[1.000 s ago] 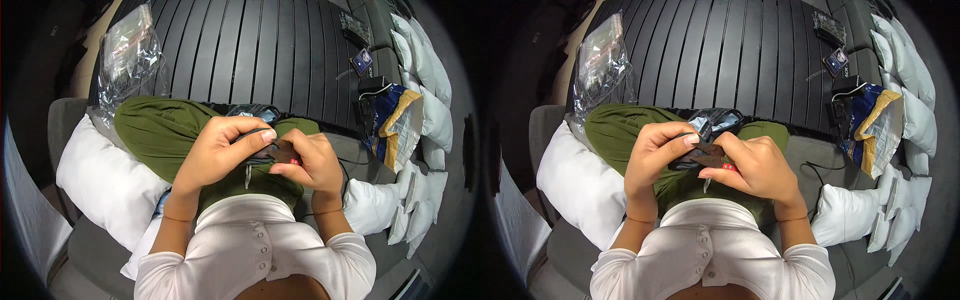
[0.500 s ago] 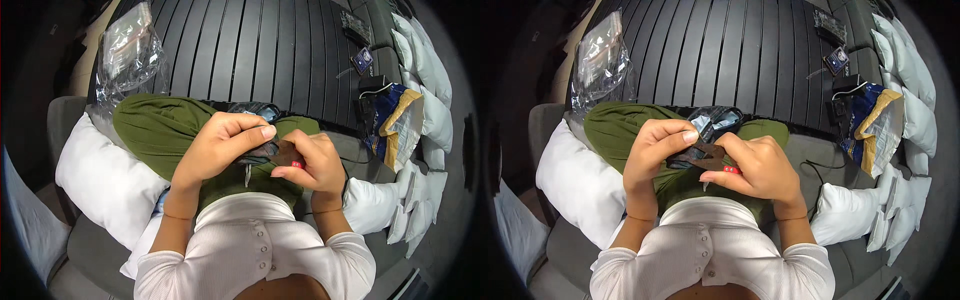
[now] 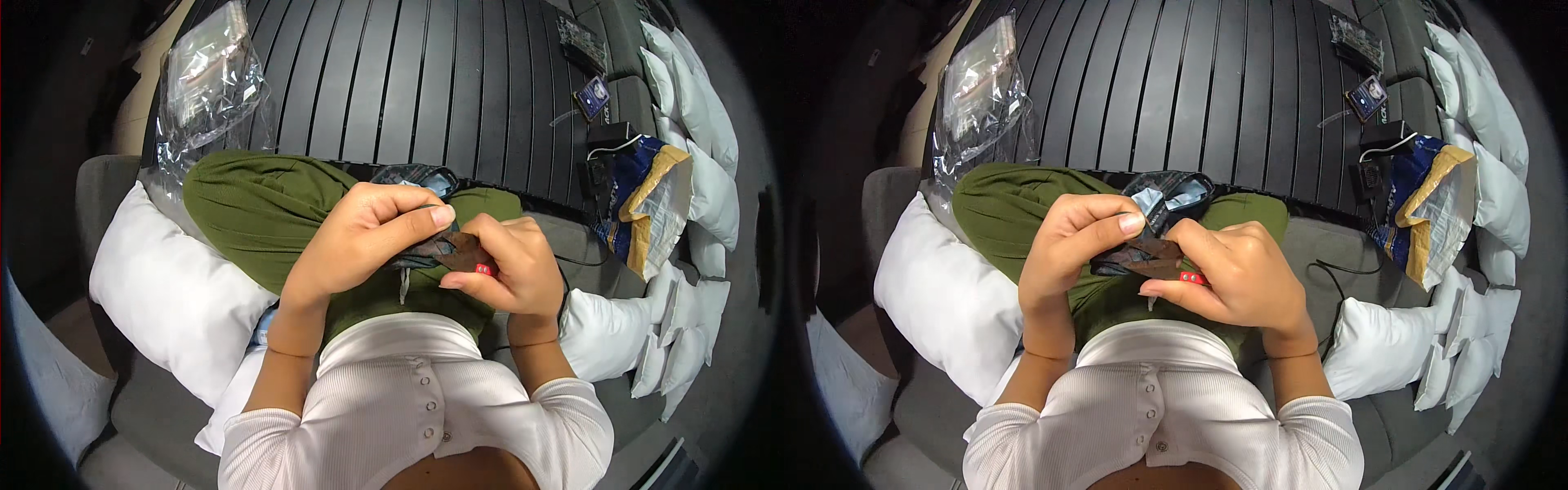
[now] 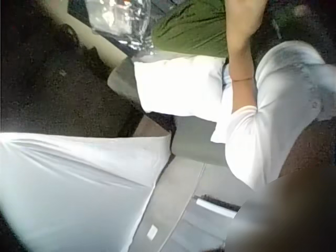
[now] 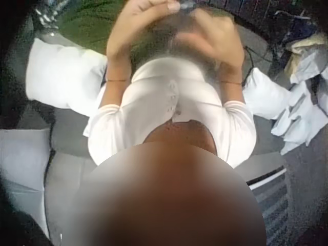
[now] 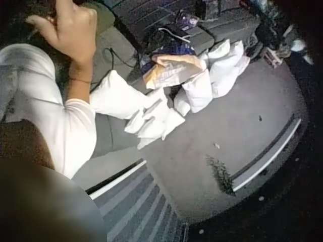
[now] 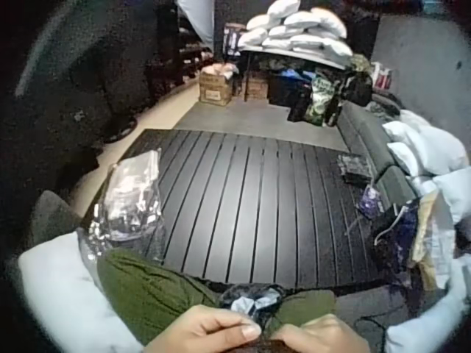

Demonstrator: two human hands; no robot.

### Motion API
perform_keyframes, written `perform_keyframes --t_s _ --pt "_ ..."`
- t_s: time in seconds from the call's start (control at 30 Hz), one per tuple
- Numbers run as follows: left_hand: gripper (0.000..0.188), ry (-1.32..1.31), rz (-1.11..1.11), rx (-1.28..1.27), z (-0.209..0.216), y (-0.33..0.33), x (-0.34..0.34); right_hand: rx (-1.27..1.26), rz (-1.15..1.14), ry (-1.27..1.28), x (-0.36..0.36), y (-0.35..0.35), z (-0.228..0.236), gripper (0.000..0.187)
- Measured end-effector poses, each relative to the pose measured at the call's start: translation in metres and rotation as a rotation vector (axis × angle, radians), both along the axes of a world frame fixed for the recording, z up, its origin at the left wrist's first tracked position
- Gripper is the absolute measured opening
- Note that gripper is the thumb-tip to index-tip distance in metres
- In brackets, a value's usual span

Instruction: The person is using a small red cutter to trim excess threads and labels from various fabric items.

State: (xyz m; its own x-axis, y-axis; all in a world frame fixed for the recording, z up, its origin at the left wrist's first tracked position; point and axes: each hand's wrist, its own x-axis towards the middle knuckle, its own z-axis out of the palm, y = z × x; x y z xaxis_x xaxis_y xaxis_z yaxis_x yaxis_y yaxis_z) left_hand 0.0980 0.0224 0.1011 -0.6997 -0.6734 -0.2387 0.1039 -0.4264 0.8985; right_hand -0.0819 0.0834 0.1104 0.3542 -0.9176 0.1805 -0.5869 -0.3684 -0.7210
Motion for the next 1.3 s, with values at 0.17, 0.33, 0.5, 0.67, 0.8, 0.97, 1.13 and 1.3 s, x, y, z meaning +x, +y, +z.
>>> perform_keyframes --t_s 0.17,0.33,0.5,0.67,0.8,0.97,1.13,1.3 --pt "0.022 0.019 -0.018 -0.013 0.000 0.001 0.001 0.021 0.007 0.014 0.000 0.001 -0.001 0.035" --pt "0.022 0.010 -0.044 -0.049 0.002 0.000 0.001 0.000 0.006 0.017 0.000 0.001 -0.001 0.035" --pt "0.023 0.012 -0.034 -0.046 -0.003 0.001 0.000 -0.024 -0.002 0.060 0.000 0.001 0.001 0.035" --pt "0.024 -0.003 -0.048 -0.040 -0.001 0.001 -0.002 -0.034 -0.007 0.077 0.000 0.002 0.002 0.036" --pt "0.024 -0.008 -0.034 -0.036 0.000 0.001 0.000 -0.020 -0.010 0.084 0.001 0.002 0.004 0.036" --pt "0.024 -0.008 -0.047 -0.035 0.000 0.001 -0.001 -0.039 -0.014 0.114 0.001 0.001 0.005 0.036" --pt "0.023 -0.033 -0.048 -0.005 0.005 0.000 0.001 -0.049 -0.004 0.116 -0.002 0.001 0.000 0.036" --pt "0.022 0.001 0.018 0.039 0.006 0.002 -0.001 -0.043 -0.082 0.046 -0.007 0.002 0.003 0.033"
